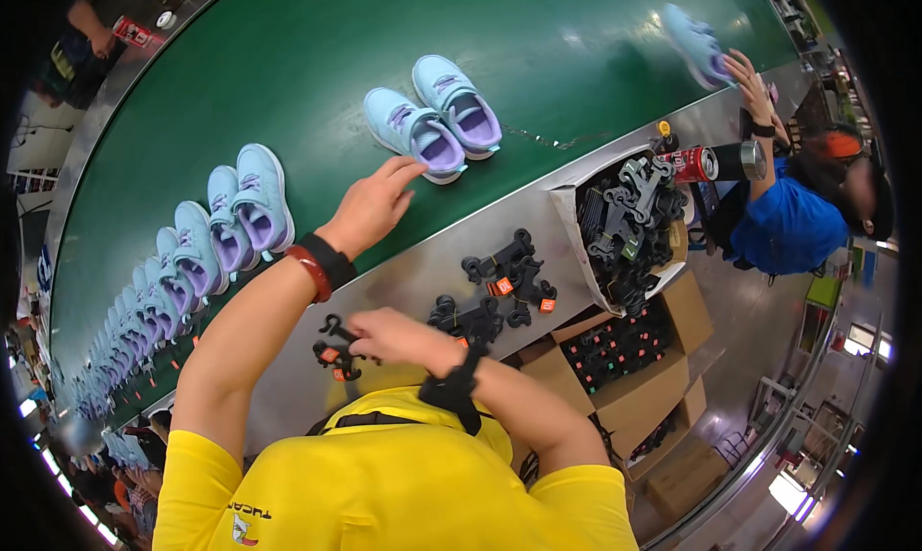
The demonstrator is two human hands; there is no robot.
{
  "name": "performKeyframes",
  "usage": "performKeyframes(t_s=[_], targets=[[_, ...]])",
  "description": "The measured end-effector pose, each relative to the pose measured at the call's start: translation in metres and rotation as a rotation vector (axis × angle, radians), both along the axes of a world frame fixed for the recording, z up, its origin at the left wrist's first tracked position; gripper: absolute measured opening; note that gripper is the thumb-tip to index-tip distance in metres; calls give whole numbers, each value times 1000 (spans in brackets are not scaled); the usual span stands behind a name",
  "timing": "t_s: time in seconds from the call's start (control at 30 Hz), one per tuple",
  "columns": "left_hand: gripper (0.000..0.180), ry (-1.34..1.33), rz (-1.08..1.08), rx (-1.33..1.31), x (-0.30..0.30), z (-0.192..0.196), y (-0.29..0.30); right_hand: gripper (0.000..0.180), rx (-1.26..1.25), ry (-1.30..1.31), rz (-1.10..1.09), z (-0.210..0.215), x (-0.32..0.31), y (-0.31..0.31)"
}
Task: The person attaches plastic security tags to pairs of light blue sneakers moving along a green conveyor belt. They pick up tags from a nearby box and clip them onto the shoes' tongues or laces, then push the shoes forward. The person also briefly handles a cardboard box at the end of the clip.
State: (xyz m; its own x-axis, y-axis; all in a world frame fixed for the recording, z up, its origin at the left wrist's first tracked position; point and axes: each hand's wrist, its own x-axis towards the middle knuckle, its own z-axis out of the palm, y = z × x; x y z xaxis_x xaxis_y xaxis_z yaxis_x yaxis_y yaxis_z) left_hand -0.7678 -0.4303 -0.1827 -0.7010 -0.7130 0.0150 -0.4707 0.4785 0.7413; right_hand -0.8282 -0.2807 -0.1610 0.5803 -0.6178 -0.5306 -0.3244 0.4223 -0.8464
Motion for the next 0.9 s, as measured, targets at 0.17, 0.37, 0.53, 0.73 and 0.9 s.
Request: performKeyframes(t_s=[0.17, 0.37, 0.53, 0.73, 0.9], targets=[[31, 49, -34, -4, -28, -30, -11, 25, 179, 124, -584, 22, -113, -29], [15, 34, 79, 54, -38, -44, -4, 26, -12, 241, -908, -9, -143, -55], [13, 22, 85, 29, -35, -50, -2, 26, 70, 194, -890, -17, -135, -56], [14, 5, 111, 16, -32, -49, 2, 25, 102, 150, -928, -18, -127, -55], [15, 20, 132, 20, -29, -49, 5, 24, 144, 115, -953, -21, -121, -55]])
